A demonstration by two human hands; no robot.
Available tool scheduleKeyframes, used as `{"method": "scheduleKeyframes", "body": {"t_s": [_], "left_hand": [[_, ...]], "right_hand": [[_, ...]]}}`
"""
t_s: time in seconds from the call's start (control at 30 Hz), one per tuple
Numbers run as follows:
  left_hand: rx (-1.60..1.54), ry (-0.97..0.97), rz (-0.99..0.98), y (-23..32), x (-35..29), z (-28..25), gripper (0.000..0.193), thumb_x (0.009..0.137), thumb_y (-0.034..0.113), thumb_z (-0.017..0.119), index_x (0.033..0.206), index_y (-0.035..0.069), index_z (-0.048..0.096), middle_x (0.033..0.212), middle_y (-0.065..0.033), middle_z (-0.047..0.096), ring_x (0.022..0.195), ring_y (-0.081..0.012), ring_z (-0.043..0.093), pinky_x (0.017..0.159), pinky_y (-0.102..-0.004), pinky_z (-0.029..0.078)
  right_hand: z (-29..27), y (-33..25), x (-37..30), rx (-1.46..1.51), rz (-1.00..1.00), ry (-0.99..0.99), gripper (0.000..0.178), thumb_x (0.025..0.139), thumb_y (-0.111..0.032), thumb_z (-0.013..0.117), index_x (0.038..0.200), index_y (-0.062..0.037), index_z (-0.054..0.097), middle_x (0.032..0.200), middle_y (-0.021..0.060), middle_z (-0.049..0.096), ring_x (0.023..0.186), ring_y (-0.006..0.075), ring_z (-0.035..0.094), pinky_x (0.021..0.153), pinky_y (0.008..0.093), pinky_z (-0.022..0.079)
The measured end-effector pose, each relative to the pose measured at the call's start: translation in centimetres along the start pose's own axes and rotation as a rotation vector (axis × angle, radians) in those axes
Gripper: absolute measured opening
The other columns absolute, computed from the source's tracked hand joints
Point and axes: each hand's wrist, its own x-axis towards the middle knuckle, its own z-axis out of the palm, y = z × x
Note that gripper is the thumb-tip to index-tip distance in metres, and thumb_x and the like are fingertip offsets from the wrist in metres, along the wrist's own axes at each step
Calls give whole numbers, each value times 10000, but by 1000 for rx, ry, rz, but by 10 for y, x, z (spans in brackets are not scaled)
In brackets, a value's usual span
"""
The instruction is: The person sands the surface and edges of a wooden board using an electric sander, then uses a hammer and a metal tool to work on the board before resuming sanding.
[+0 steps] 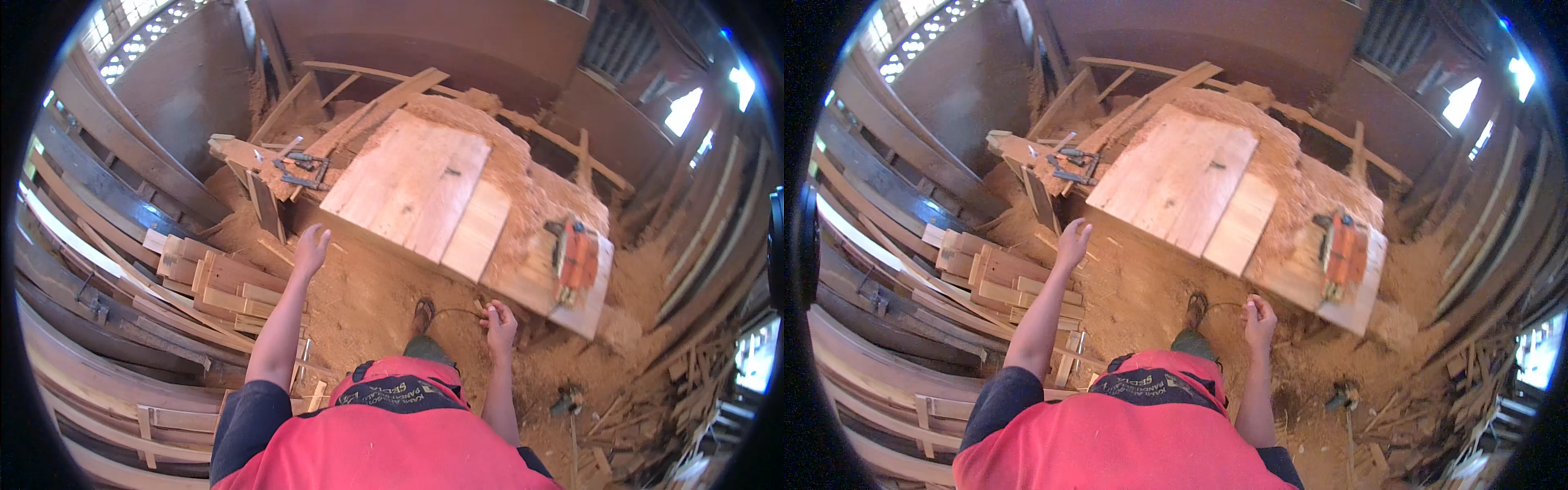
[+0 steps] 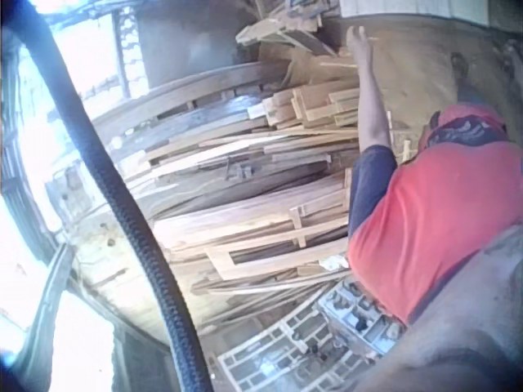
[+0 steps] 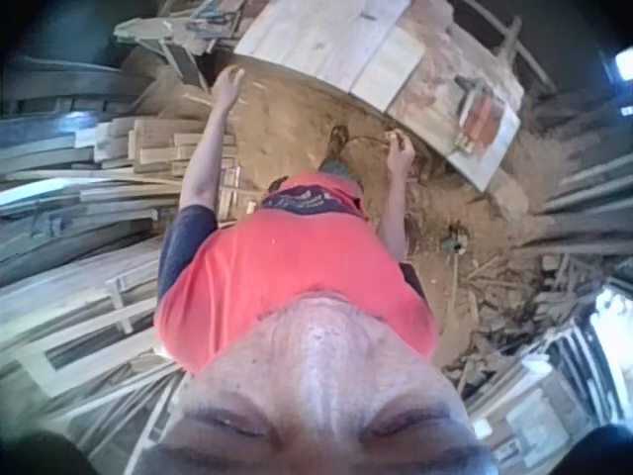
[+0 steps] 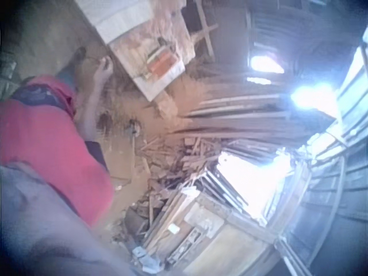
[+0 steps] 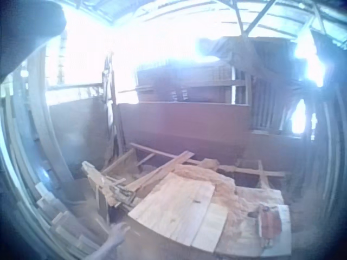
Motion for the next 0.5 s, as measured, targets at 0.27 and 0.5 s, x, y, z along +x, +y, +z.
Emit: {"method": "scheduleKeyframes", "body": {"t_s": [0.27, 0.5], "left_hand": [[323, -171, -151, 10, 180, 76, 506, 914, 386, 641, 1305, 74, 568, 1254, -210, 630, 1198, -371, 585, 1009, -455, 461], [156, -277, -311, -41, 255, 130, 467, 897, 432, 677, 1108, 17, 642, 996, -227, 690, 950, -342, 667, 800, -428, 511]], "right_hand": [[116, -7, 194, -240, -120, -192, 453, 964, -159, 631, 1335, 74, 518, 1127, 155, 654, 986, 200, 660, 759, 293, 574], [190, -10, 243, -695, -142, -94, 581, 866, -232, 726, 1305, 90, 523, 1141, 257, 591, 1088, 367, 597, 934, 451, 505]]}}
